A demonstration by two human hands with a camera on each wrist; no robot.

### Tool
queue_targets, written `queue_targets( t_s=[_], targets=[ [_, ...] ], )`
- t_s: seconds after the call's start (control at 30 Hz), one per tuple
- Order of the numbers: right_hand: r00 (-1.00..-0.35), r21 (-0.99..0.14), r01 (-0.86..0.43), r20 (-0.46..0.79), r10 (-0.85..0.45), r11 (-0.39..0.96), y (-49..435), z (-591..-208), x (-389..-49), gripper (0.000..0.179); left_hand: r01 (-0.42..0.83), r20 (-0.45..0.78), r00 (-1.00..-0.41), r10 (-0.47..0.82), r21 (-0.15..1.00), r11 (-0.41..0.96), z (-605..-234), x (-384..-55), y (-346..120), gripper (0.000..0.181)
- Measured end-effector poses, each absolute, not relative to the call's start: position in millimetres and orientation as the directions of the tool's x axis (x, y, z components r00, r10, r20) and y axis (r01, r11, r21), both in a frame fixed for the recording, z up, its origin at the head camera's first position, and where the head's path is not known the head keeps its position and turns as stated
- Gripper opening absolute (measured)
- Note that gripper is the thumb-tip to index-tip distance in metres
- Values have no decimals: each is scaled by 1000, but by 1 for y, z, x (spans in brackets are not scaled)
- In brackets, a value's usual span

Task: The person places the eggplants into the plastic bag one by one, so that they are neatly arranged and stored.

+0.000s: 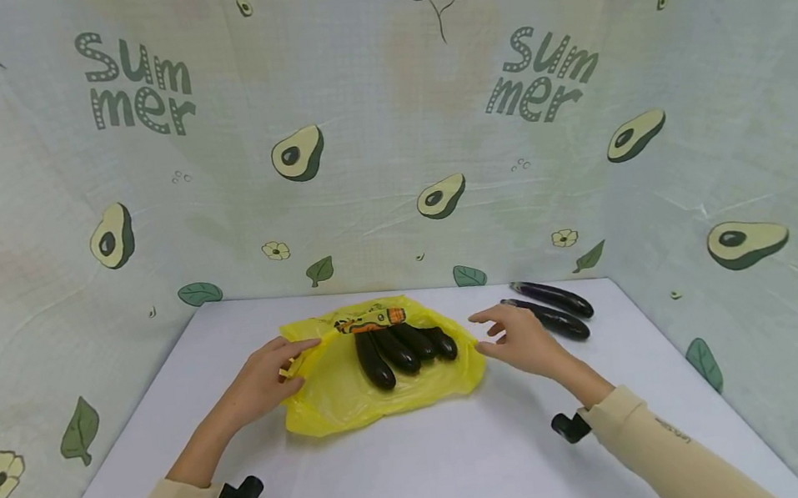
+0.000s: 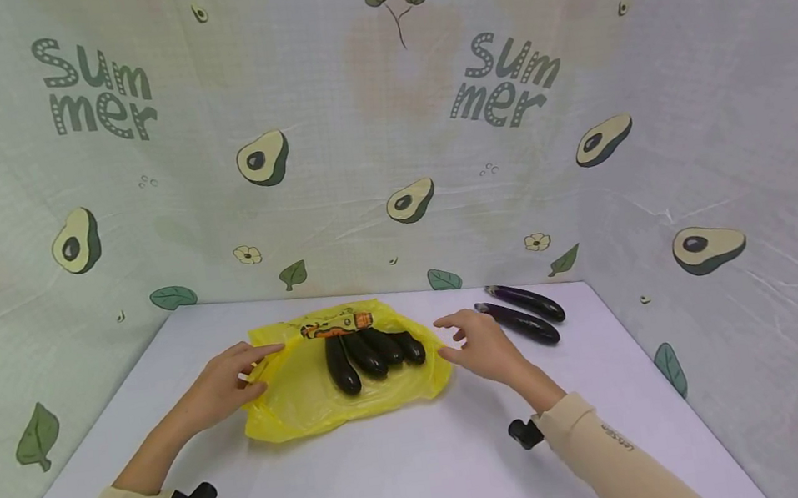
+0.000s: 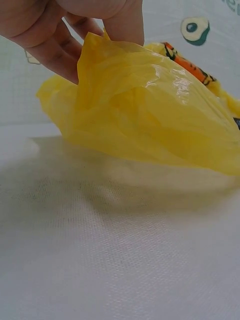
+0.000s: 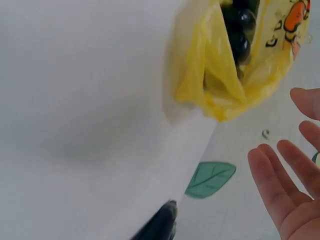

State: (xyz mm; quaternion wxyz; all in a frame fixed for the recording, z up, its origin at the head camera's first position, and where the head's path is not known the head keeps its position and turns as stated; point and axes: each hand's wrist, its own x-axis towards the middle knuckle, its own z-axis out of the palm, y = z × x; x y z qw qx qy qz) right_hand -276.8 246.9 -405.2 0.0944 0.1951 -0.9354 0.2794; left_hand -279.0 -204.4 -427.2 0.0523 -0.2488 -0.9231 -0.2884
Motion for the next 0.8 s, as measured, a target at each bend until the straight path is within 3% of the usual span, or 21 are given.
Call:
queue_targets(
  t_s=[0.27,0.6,0.8],
  targets=[
    [-917,-385,-368,303,-261,846,311,-405,-290,46,500,245,-864,439,516,696,-428,-279,-205,64],
    [-923,-342,-339,303,-238,877,368,-425,-307,51,493,247,-869,429,521,697,-427,-278,-203,63],
    [-953,-361,-257,249,-173,896,388,-438,-312,59,489,237,-870,432,521,700,-427,-278,-203,63]
  ],
)
